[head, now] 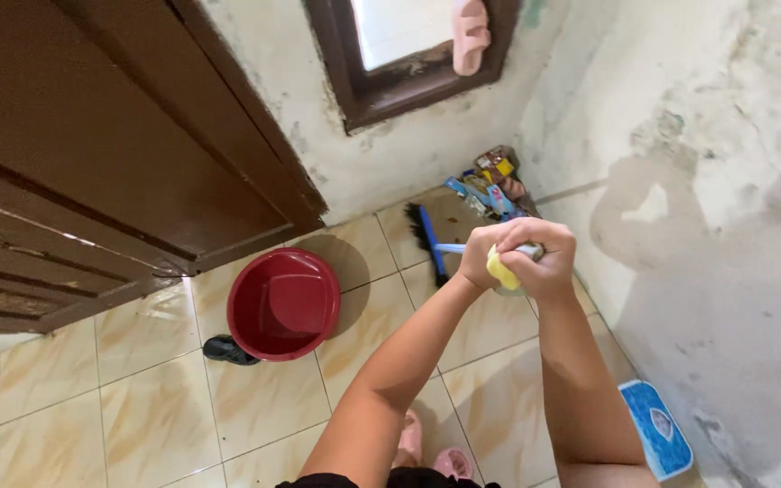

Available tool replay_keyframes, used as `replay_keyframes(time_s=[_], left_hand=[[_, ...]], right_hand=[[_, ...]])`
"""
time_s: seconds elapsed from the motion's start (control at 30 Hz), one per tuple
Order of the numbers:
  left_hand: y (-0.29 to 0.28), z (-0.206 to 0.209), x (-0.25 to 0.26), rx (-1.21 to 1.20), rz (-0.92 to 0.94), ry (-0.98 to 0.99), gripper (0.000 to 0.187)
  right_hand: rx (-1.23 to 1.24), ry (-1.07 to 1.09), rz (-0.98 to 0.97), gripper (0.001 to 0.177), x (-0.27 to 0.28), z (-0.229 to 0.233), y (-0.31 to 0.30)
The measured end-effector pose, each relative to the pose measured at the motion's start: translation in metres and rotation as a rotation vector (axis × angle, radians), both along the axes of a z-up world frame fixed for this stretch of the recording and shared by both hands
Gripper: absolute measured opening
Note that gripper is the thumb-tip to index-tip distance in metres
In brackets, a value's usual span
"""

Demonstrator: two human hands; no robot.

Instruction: Sweeping the tiled floor of a house using a broom.

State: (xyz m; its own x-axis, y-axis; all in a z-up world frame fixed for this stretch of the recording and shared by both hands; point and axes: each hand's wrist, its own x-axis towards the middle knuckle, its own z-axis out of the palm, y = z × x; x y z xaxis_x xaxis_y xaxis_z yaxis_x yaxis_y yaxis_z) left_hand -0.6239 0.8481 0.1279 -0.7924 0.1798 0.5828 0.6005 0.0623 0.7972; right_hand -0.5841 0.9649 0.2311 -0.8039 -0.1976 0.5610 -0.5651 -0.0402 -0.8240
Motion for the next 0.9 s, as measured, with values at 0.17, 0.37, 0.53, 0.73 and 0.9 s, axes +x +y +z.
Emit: replay_keyframes(time_s=[0.17, 0.37, 0.53, 0.73, 0.9], left_hand=[[-0.057, -0.018, -0.031, -0.125, 0.063, 0.008, 0.034], [-0.069, -0.051, -0.076, -0.026, 0.057, -0.118, 0.027], [-0.038, -0.089, -0.125, -0.019, 0.037, -0.054, 0.022], [-0.04, -0.012, -0.091, -0.067, -0.035, -0.006, 0.027], [-0.034, -0.011, -0.087, -0.106, -0.052, -0.122, 0.03]], right_hand=[[-0.193, -0.116, -0.034, 0.005, -0.054, -0.056, -0.039], [-0.034, -0.233, -0.089, 0.007, -0.1, -0.069, -0.062], [0.093, -0.131, -0.144, 0.005, -0.117, -0.051, -0.05], [0.023, -0.022, -0.01, 0.004, -0.095, 0.007, -0.036], [-0.263, -0.212, 0.067, 0.007, -0.106, -0.033, -0.015]])
